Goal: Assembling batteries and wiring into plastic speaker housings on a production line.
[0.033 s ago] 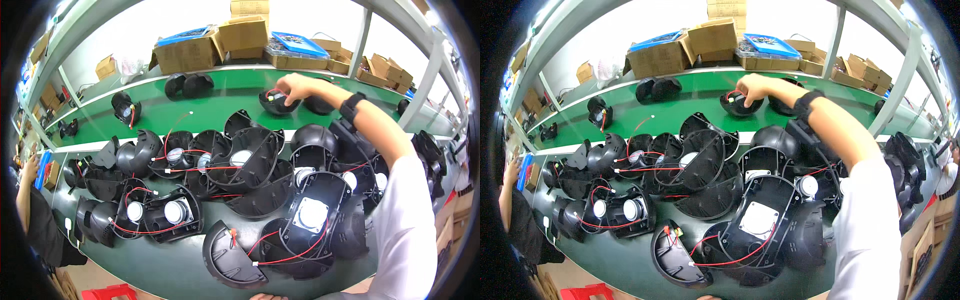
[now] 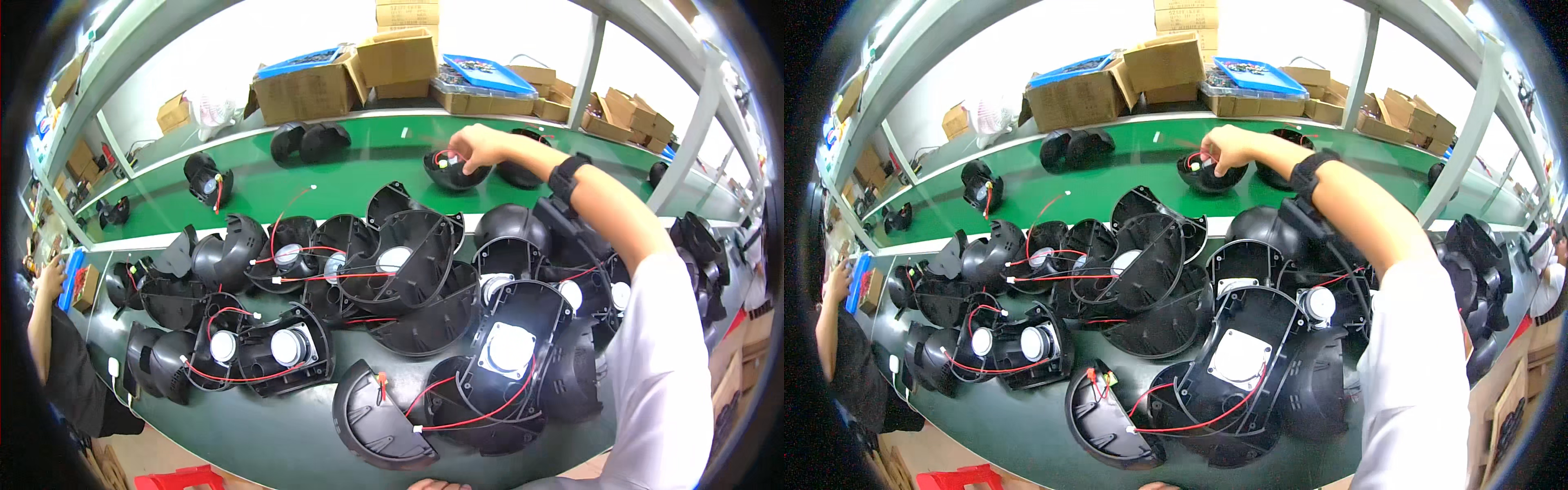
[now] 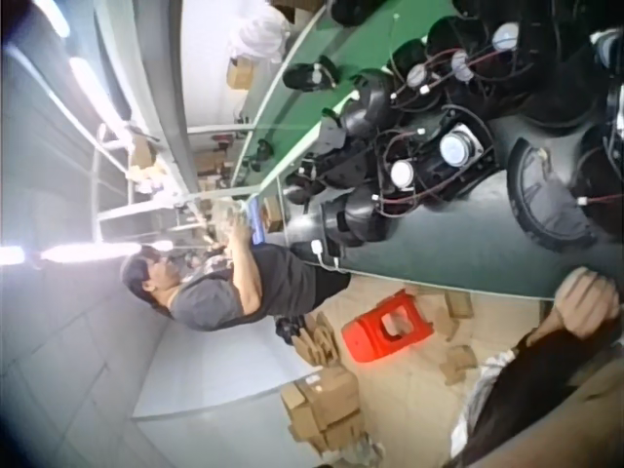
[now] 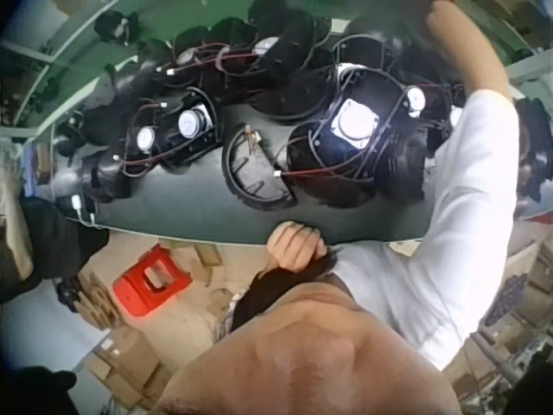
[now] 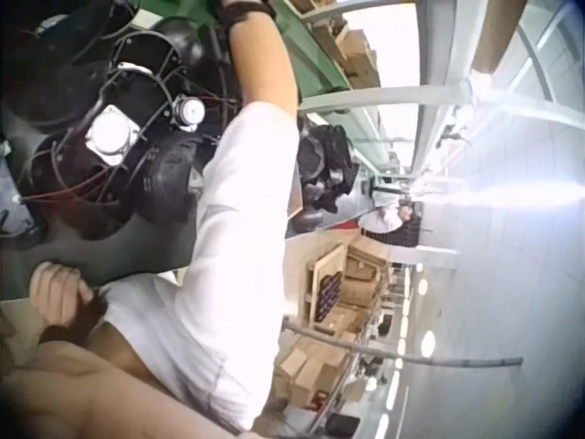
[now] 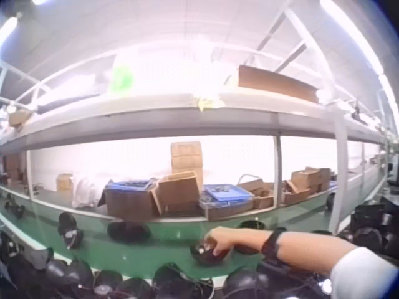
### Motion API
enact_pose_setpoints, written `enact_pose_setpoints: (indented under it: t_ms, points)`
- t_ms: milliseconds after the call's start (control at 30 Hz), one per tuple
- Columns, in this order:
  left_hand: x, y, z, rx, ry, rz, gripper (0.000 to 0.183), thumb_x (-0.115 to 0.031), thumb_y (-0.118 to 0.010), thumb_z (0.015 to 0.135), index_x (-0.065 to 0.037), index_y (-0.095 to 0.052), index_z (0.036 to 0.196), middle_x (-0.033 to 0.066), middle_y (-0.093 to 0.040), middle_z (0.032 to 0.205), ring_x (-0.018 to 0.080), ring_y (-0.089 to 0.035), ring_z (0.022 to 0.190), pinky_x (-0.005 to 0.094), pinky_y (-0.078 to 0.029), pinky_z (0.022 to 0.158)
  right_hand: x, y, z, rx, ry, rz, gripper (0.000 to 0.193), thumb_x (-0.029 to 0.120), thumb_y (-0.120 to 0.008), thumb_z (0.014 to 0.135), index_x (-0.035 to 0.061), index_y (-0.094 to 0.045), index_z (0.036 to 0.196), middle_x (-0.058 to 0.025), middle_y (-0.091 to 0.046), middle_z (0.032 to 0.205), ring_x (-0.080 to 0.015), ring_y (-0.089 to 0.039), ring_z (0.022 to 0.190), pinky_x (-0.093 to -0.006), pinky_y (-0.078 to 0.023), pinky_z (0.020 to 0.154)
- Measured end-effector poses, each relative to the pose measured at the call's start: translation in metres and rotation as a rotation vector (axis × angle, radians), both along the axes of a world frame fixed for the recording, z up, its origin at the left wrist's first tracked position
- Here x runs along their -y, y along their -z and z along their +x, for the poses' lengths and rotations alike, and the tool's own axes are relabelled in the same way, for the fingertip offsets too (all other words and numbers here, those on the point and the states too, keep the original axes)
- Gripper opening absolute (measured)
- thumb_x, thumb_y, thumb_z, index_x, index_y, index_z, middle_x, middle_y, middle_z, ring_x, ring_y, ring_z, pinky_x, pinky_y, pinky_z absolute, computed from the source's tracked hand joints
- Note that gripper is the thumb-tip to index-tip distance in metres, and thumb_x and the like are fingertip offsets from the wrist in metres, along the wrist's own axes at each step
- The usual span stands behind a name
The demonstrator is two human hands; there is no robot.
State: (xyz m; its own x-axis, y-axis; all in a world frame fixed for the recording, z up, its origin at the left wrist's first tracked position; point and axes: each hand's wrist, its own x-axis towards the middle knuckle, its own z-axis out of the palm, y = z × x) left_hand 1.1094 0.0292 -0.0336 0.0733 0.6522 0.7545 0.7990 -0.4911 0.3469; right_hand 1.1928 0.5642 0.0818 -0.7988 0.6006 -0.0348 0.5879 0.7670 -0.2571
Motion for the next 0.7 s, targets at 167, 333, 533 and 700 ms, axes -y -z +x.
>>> enact_pose_setpoints:
  t_ms: [167, 333, 533, 700]
  points:
    - [0.001, 0.007, 0.005, 0.019, -0.010, 0.062, 0.009, -0.008, -0.063, 0.076, 0.001, -0.063, 0.077, 0.0113, -0.061, 0.070, 0.0245, -0.061, 0.060, 0.0370, -0.054, 0.062, 0.012, -0.005, 0.010, -0.052, 0.069, 0.113, 0.022, 0.006, -0.081, 0.063, 0.0028, -0.069, 0.081, -0.0110, -0.070, 0.074, -0.0194, -0.067, 0.071, -0.0326, -0.052, 0.066]
    - [-0.004, -0.004, 0.007, 0.012, -0.025, 0.074, 0.008, -0.007, -0.063, 0.074, 0.000, -0.063, 0.078, 0.0124, -0.061, 0.071, 0.0279, -0.061, 0.062, 0.0375, -0.054, 0.064, 0.033, -0.042, 0.045, -0.447, 0.238, -0.110, 0.014, 0.005, -0.082, 0.064, 0.0036, -0.068, 0.067, -0.0047, -0.070, 0.070, -0.0108, -0.060, 0.054, -0.0270, -0.048, 0.052]
    - [-0.009, -0.018, 0.013, 0.211, -0.013, 0.110, 0.013, -0.004, -0.063, 0.072, 0.000, -0.063, 0.084, 0.0143, -0.063, 0.077, 0.0330, -0.062, 0.067, 0.0402, -0.052, 0.066, 0.174, -0.122, 0.113, -0.832, 0.387, -0.306, 0.023, 0.013, -0.083, 0.072, 0.0057, -0.068, 0.087, -0.0007, -0.066, 0.082, -0.0061, -0.059, 0.076, -0.0188, -0.045, 0.062]
    - [-0.021, -0.047, 0.030, 0.223, 0.234, 0.110, 0.053, -0.033, -0.075, 0.068, -0.001, -0.059, 0.107, 0.0202, -0.057, 0.107, 0.0425, -0.058, 0.099, 0.0510, -0.050, 0.084, 0.309, -0.104, 0.191, -0.953, 0.419, -0.386, 0.016, 0.012, -0.079, 0.076, 0.0049, -0.067, 0.084, 0.0005, -0.064, 0.080, -0.0032, -0.055, 0.070, -0.0183, -0.038, 0.060]
